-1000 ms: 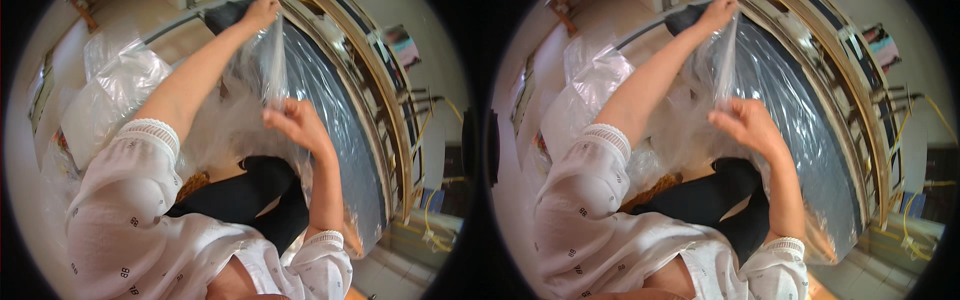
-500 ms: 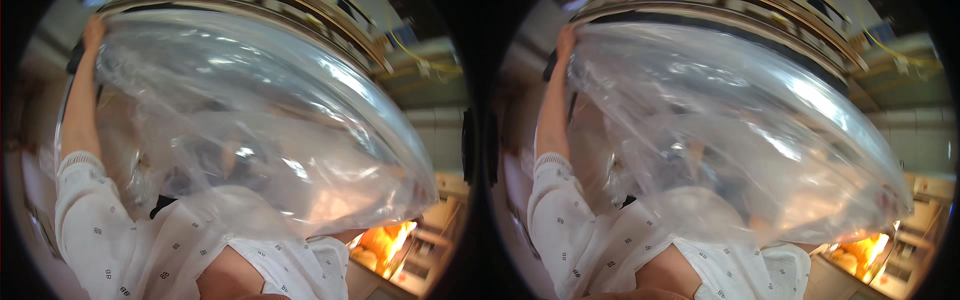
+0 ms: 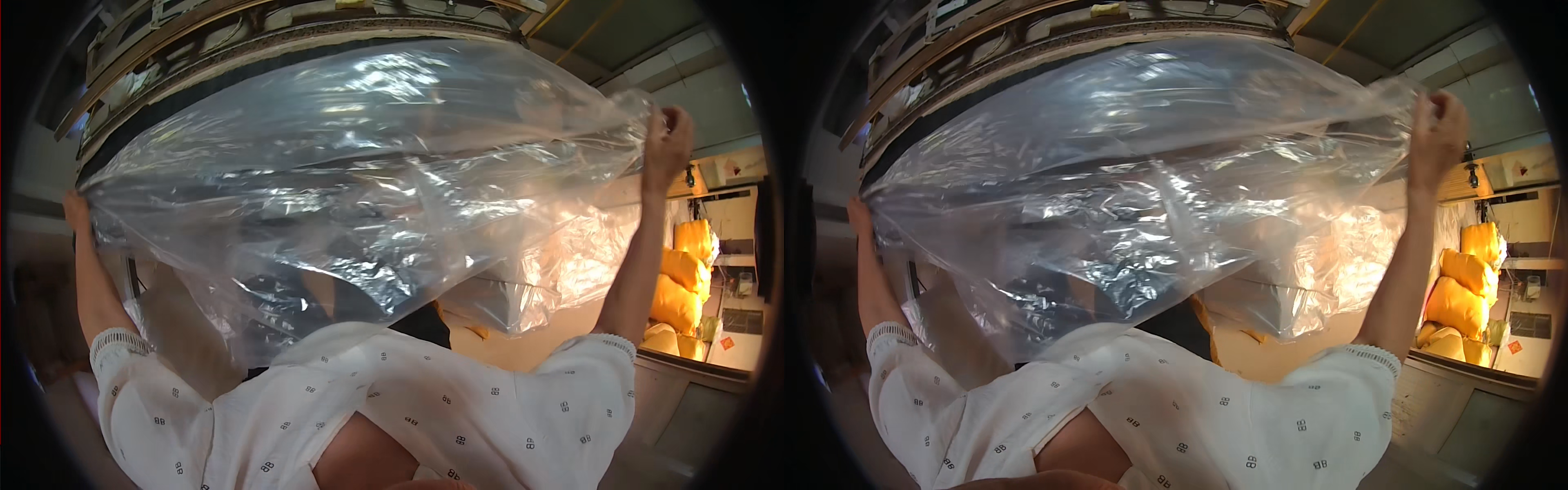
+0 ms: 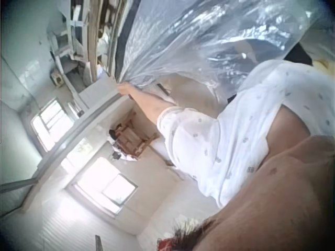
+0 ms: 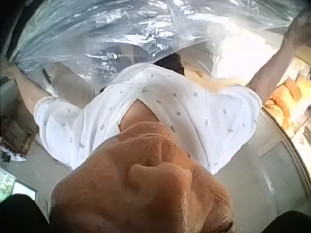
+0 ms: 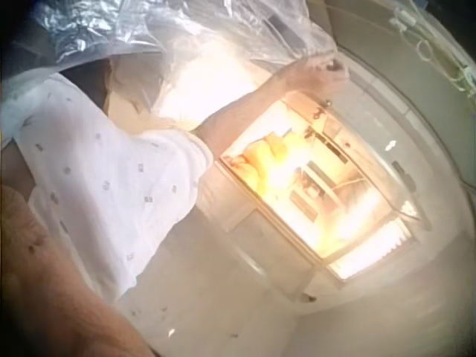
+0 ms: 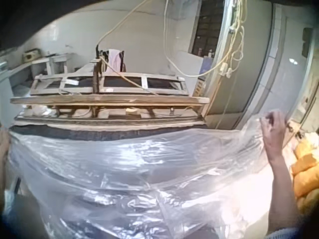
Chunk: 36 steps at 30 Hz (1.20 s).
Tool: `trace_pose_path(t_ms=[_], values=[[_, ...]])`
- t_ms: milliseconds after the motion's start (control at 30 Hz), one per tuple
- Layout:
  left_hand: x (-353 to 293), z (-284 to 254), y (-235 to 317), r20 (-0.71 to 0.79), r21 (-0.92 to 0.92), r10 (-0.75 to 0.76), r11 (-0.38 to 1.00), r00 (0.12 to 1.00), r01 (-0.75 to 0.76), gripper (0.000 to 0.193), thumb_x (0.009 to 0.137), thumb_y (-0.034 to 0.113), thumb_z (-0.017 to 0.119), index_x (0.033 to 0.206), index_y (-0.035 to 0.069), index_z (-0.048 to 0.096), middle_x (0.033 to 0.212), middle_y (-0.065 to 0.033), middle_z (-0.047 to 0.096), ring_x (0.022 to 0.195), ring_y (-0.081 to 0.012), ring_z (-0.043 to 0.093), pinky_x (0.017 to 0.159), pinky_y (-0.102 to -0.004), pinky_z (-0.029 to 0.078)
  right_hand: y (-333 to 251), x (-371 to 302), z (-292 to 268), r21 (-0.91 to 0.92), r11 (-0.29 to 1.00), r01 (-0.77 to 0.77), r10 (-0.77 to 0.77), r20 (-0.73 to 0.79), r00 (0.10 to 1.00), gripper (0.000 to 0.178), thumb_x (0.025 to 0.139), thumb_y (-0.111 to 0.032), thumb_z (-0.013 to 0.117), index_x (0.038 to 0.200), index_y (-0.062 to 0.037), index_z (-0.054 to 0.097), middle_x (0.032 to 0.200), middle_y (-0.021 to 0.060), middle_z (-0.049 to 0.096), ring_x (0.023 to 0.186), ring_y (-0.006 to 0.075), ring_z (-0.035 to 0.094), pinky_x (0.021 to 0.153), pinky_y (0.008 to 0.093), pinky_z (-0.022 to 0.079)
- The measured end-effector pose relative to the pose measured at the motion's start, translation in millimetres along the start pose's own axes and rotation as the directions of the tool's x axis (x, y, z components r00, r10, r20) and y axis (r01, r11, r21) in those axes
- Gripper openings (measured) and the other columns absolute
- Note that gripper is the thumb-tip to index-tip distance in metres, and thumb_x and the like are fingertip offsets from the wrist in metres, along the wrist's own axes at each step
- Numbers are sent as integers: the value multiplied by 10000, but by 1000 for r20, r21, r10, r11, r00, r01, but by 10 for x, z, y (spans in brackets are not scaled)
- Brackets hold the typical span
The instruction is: Covering a large curved foam manufacturing component with a protective plastic bag.
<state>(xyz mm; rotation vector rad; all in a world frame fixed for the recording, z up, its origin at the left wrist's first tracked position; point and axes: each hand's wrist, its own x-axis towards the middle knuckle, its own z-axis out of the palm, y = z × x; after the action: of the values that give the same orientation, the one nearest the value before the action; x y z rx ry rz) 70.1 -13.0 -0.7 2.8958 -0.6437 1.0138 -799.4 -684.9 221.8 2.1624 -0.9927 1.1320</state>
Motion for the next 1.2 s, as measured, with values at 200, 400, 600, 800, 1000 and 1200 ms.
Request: trace_pose_path(t_ms=[200,400,600,800,1000,1200], values=[[-317,-66,-791,81,46,-80,996,994,76,378,865,294,406,1163,76,486,1158,-180,536,1054,-404,497,859,-469,410,-206,-1064,928,247,962,118,-230,492,840,416,695,-175,720,1062,-77,552,1058,135,558,950,288,564,817,362,441],[-385,-56,-739,184,124,-244,967,952,224,342,901,263,365,1081,4,499,1119,-235,533,1045,-408,495,842,-470,404,172,-693,1220,41,975,-220,74,867,493,488,756,-186,642,1204,-81,478,1136,166,555,1046,330,536,882,364,417],[-44,121,-647,220,10,-91,996,971,91,344,903,276,366,1065,7,506,1121,-219,536,1043,-401,494,841,-449,393,1041,-872,1995,34,962,-272,238,387,891,507,800,-253,599,1158,77,458,1115,245,512,1062,338,495,898,375,391],[-139,-84,-956,131,106,-191,978,973,178,359,901,292,367,1097,18,490,1148,-217,516,1061,-392,482,850,-440,387,-698,-859,1351,398,910,-118,-61,409,911,365,850,-131,520,1205,-50,500,1243,151,485,1182,324,431,969,345,355],[-274,231,-676,63,48,-165,986,984,163,377,888,319,402,1092,15,491,1132,-228,523,1054,-408,485,840,-457,401,-789,-1172,1227,363,929,79,-259,480,838,430,910,-220,410,1319,-85,418,1377,121,383,1303,298,302,1037,420,244],[42,-332,-1293,40,124,-272,956,961,265,381,855,305,470,1065,-5,539,1031,-230,572,976,-408,525,838,-436,421,-717,-1218,1628,352,933,-79,-101,464,880,629,881,-416,452,1379,-65,294,1425,157,287,1317,314,268,1034,470,222]])
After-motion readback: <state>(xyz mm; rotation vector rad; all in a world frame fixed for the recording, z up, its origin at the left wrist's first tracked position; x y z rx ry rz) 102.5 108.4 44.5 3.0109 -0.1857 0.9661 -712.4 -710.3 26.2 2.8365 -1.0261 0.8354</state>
